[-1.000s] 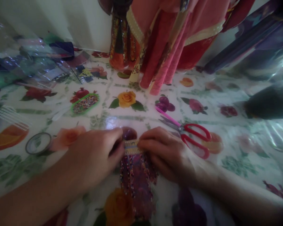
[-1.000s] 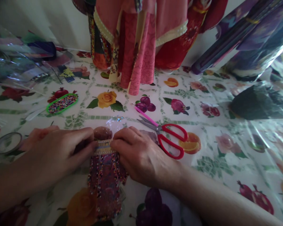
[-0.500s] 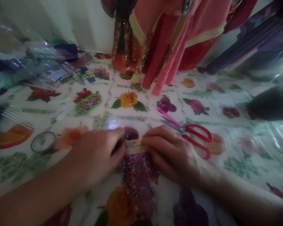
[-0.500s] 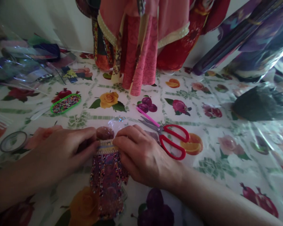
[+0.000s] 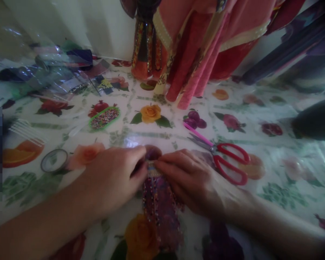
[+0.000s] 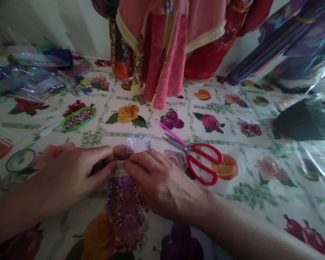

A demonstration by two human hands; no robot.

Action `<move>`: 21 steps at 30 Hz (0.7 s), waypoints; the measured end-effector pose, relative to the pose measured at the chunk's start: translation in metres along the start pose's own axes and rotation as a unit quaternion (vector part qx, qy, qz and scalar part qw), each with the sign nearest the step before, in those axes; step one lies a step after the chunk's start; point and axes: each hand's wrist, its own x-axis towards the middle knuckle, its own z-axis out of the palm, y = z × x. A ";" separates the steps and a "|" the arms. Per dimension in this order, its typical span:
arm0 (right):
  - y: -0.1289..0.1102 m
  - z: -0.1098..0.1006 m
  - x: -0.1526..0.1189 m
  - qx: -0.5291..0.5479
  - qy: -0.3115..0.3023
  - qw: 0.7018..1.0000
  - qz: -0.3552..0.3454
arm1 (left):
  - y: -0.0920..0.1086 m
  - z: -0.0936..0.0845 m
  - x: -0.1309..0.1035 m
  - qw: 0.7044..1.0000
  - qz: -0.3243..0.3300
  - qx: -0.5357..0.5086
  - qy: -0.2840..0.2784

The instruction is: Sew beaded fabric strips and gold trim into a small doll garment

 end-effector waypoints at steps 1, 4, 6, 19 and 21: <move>0.000 0.000 0.000 0.003 -0.002 1.000 0.002 | 0.001 -0.001 0.000 1.000 -0.002 0.005 -0.004; 0.000 -0.001 0.001 0.011 -0.007 1.000 0.005 | 0.004 -0.006 0.000 1.000 -0.015 0.026 -0.007; 0.000 -0.001 0.002 0.013 -0.004 1.000 0.002 | 0.005 -0.008 0.000 0.999 -0.022 0.032 -0.004; 0.001 -0.001 0.003 0.007 -0.002 1.000 0.002 | 0.004 -0.006 -0.002 0.996 -0.010 0.084 0.025; 0.000 -0.002 0.004 0.008 -0.005 1.000 0.003 | 0.004 -0.007 -0.002 0.996 -0.007 0.079 0.027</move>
